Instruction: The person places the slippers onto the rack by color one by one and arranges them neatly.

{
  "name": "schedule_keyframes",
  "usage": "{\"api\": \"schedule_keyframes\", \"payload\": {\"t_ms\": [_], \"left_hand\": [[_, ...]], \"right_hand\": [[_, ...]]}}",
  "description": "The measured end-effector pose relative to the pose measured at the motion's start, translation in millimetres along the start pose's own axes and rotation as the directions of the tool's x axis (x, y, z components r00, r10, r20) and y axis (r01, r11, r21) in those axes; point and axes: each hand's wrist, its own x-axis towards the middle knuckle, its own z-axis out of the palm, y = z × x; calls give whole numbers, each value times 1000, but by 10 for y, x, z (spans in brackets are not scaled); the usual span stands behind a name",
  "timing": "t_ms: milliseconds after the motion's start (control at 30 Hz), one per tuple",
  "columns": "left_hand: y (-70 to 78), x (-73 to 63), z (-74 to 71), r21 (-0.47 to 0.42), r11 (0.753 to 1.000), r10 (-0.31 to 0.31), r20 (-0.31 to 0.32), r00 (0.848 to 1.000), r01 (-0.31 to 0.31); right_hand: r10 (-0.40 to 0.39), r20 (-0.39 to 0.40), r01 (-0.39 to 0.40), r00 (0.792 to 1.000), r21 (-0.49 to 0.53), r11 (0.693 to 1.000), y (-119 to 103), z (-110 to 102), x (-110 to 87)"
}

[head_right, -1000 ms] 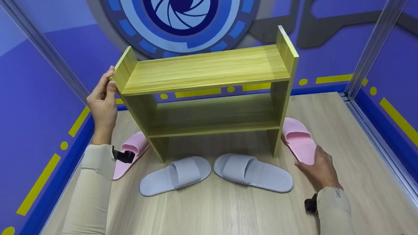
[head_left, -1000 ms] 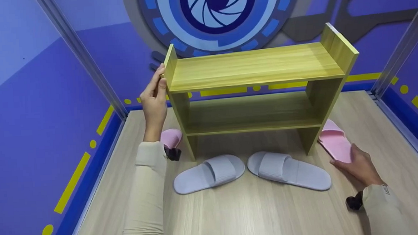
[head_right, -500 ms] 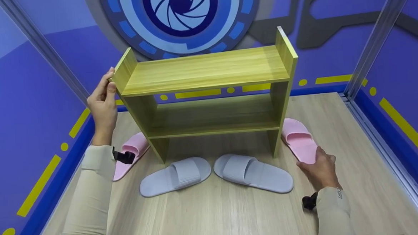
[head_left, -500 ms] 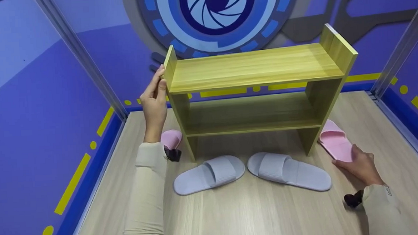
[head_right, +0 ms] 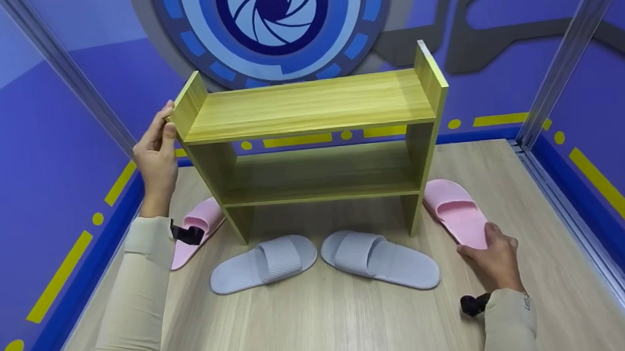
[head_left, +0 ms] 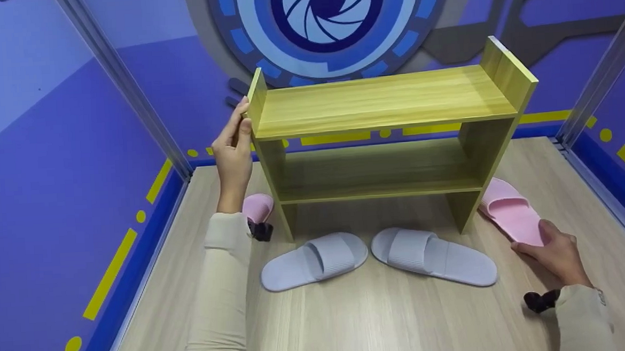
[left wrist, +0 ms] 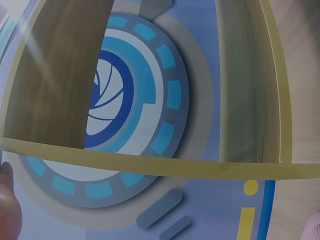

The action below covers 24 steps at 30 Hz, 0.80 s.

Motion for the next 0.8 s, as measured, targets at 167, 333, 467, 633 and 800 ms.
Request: {"api": "schedule_keyframes", "payload": {"t_ms": [167,333,467,633,800], "left_hand": [[-6,1,-3,-1,1000,8,1,1000,-8],[1,0,-2,-2,1000,4,6,1000,-4],[6,2,-1,5,1000,0,11,1000,0],[20,6,4,2,1000,9,6,1000,-9],[17,4,4,2,1000,16,-7,1000,-16]], "right_hand": [[29,52,-30,998,18,999,67,-76,9],[69,130,-74,989,34,997,141,-169,19],[61,176,-70,982,47,996,191,-242,10],[21,204,-35,979,64,997,216,-321,-20],[27,209,-35,977,36,999,251,-409,-54]]}}
